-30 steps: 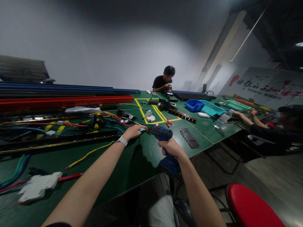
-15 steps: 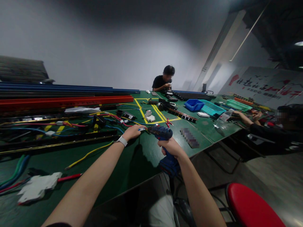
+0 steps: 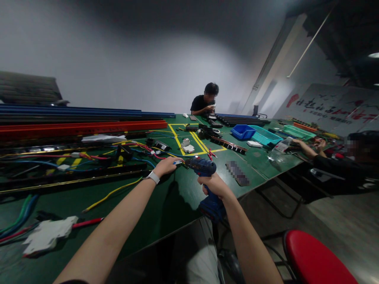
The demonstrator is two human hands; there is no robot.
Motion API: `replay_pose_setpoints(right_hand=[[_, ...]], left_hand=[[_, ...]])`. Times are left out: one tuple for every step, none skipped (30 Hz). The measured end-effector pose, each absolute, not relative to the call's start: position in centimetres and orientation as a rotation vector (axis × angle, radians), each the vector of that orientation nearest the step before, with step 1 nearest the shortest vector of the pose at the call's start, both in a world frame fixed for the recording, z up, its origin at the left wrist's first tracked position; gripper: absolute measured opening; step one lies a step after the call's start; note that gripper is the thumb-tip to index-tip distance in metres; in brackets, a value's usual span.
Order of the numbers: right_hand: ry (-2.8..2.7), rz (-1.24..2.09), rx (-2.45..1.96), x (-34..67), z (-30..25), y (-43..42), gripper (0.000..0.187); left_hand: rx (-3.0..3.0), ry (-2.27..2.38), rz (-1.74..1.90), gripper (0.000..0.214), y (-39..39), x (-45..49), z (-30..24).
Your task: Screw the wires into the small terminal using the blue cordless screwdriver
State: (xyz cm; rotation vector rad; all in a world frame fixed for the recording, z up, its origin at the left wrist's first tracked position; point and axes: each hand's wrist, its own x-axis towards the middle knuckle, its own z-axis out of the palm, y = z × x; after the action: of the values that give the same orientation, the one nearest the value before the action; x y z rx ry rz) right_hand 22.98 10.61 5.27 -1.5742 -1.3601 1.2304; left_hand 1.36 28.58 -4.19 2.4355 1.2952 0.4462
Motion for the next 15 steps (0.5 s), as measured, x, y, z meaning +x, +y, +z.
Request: replay_pose_setpoints(right_hand=[[-1.359, 1.232, -1.570, 22.96, 5.30, 10.60, 0.010], [-1.357, 1.234, -1.566, 22.94, 5.33, 10.58, 0.010], [-1.354, 1.236, -1.563, 22.92, 5.37, 10.56, 0.010], [-1.351, 1.238, -1.565, 22.89, 5.41, 10.54, 0.010], [-1.348, 1.238, -1.570, 22.86, 5.46, 10.51, 0.009], [-1.344, 1.238, -1.578, 22.83, 5.51, 10.48, 0.009], [-1.340, 1.239, -1.585, 22.80, 5.57, 10.45, 0.008], [-1.335, 1.240, -1.591, 22.77, 5.61, 10.43, 0.008], [-1.331, 1.242, -1.594, 22.75, 5.66, 10.41, 0.007], [-1.329, 1.246, -1.593, 22.74, 5.69, 10.39, 0.007], [-1.328, 1.248, -1.592, 22.74, 5.72, 10.39, 0.008], [-1.330, 1.249, -1.591, 22.74, 5.73, 10.39, 0.008], [-1.334, 1.249, -1.591, 22.74, 5.72, 10.40, 0.008], [-1.336, 1.247, -1.592, 22.76, 5.69, 10.41, 0.008], [-1.337, 1.245, -1.594, 22.77, 5.66, 10.43, 0.008]], left_hand=[[2.437, 1.296, 0.447, 0.062, 28.58, 1.37, -4.20], [2.438, 1.300, 0.446, 0.062, 28.58, 1.37, -4.20], [2.438, 1.304, 0.444, 0.062, 28.58, 1.38, -4.18], [2.437, 1.309, 0.441, 0.062, 28.56, 1.39, -4.16], [2.435, 1.314, 0.437, 0.062, 28.55, 1.39, -4.12], [2.434, 1.318, 0.433, 0.062, 28.53, 1.40, -4.08], [2.433, 1.321, 0.428, 0.062, 28.52, 1.40, -4.04], [2.433, 1.322, 0.424, 0.062, 28.51, 1.40, -4.01], [2.432, 1.323, 0.419, 0.062, 28.51, 1.40, -3.99], [2.431, 1.323, 0.415, 0.062, 28.52, 1.40, -3.98], [2.431, 1.321, 0.414, 0.061, 28.54, 1.40, -3.98], [2.429, 1.318, 0.415, 0.061, 28.57, 1.39, -4.00], [2.428, 1.315, 0.418, 0.061, 28.60, 1.39, -4.02], [2.426, 1.313, 0.423, 0.060, 28.63, 1.38, -4.05], [2.426, 1.309, 0.427, 0.060, 28.66, 1.38, -4.09]])
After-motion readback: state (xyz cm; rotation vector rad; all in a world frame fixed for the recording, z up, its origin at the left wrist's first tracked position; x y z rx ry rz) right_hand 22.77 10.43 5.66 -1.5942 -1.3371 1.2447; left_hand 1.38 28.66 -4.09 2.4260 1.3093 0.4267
